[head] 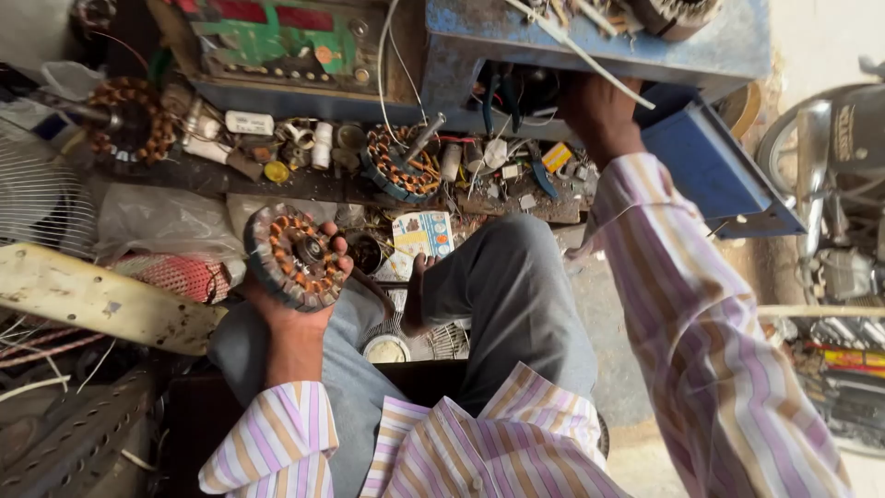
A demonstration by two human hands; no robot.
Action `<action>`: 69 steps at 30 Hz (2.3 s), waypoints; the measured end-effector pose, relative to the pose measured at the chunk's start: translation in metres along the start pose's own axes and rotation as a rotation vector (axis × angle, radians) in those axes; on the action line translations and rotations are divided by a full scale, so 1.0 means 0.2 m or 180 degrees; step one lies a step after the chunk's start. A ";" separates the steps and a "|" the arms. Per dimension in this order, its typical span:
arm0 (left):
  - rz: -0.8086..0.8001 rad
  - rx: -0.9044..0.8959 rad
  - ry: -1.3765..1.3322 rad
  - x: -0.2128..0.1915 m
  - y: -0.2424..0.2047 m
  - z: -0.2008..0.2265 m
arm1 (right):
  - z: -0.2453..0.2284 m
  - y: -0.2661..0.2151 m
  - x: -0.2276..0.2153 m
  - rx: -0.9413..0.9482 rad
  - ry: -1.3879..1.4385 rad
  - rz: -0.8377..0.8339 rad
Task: The person sits on the floor of a cluttered repair workshop and works on a fan motor. They hold the motor rotor, use a spanner on its central nut, tap and pry at the copper windings, and handle the motor parts by hand while turning them over.
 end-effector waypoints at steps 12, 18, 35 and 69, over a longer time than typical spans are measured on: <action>-0.0501 -0.0275 -0.0872 0.21 0.02 -0.09 | -0.67 -0.03 -0.35 -0.0519 0.0950 0.0762; -0.0850 0.0066 -0.0773 0.32 0.00 -0.10 | -0.69 -0.07 -0.35 -0.0245 0.0592 0.0203; -0.1307 0.0205 -0.0915 0.32 -0.04 -0.05 | -0.48 -0.41 -0.60 0.0187 0.0777 0.0174; -0.2149 -0.0555 -0.1717 0.28 -0.18 -0.10 | -1.77 -0.99 -0.82 0.1876 0.5797 -0.3856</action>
Point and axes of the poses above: each hand's wrist, its own y-axis towards the middle knuckle, its own x-axis out of the palm, z = x × y, the point moved 7 cm from there along y, towards the middle knuckle, and after that the axes turned 3 degrees about z, right-handed, at the moved point
